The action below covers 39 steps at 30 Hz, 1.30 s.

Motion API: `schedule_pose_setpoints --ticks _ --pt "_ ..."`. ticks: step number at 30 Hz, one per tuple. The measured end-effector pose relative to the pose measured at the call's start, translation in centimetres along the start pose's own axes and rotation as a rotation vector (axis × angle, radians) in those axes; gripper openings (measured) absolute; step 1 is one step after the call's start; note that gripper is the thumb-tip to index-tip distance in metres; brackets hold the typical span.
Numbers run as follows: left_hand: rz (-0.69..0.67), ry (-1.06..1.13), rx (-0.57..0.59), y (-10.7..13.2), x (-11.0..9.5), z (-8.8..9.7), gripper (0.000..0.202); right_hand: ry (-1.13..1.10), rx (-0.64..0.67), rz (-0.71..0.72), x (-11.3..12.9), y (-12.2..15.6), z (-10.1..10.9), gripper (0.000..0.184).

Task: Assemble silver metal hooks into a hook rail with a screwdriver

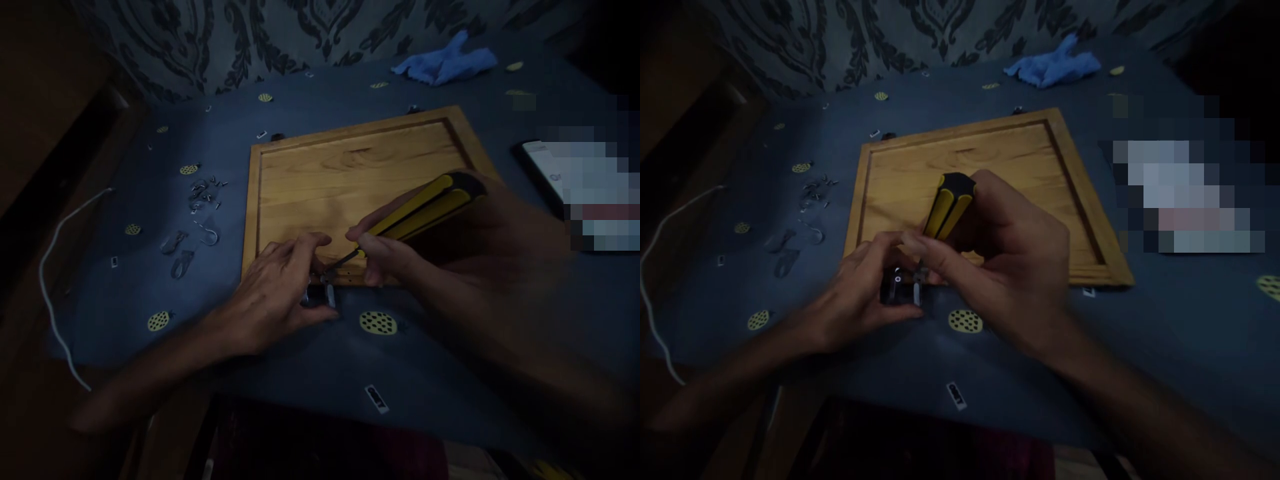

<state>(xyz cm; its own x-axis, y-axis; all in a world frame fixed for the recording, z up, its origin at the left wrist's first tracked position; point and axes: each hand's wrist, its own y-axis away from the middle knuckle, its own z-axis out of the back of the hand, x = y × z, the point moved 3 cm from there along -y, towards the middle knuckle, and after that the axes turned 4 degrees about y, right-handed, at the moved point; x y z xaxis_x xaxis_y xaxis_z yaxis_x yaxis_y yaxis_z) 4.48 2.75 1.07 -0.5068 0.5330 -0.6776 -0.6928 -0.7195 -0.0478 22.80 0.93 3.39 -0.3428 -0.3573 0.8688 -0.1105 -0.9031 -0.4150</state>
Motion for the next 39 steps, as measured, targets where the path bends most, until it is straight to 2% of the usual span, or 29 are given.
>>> schedule_pose_setpoints --ticks 2,5,8,10,12,17,24,30,32,36,39 --pt "0.0 0.004 0.005 0.0 0.0 0.0 0.077 -0.027 0.0 0.004 0.1 0.0 0.0 0.023" --pt "0.012 -0.012 -0.003 0.0 -0.1 0.0 0.075 0.013 0.078 -0.001 0.8 0.0 0.1 0.018" --pt "0.032 -0.014 0.009 0.0 -0.2 0.1 0.073 0.058 0.18 0.053 1.6 -0.1 0.4 0.016" --pt "0.035 -0.01 0.019 0.0 -0.2 0.1 0.073 0.055 0.203 0.091 1.9 -0.1 0.6 0.011" --pt "0.017 -0.025 0.005 0.0 -0.2 0.1 0.074 0.049 0.183 0.078 1.7 0.0 0.8 0.008" --pt "-0.017 -0.067 -0.035 0.1 0.0 0.0 0.079 0.01 0.126 -0.019 1.1 0.2 0.7 0.025" --pt "0.006 -0.05 -0.023 0.0 0.0 0.1 0.074 -0.038 0.217 0.066 1.5 -0.1 0.6 0.004" --pt "-0.011 -0.052 -0.035 0.2 0.1 0.1 0.076 0.01 0.12 0.01 1.1 0.0 0.8 0.023" --pt "-0.007 -0.056 -0.034 0.2 0.1 0.1 0.076 -0.002 0.125 0.014 1.2 0.0 0.8 0.021" --pt "0.012 -0.035 -0.02 0.1 0.2 0.1 0.076 -0.059 0.211 0.027 1.5 -0.2 0.8 0.005" --pt "-0.01 -0.041 -0.037 0.1 0.2 0.0 0.077 -0.043 0.21 0.006 1.5 -0.1 0.9 0.013"
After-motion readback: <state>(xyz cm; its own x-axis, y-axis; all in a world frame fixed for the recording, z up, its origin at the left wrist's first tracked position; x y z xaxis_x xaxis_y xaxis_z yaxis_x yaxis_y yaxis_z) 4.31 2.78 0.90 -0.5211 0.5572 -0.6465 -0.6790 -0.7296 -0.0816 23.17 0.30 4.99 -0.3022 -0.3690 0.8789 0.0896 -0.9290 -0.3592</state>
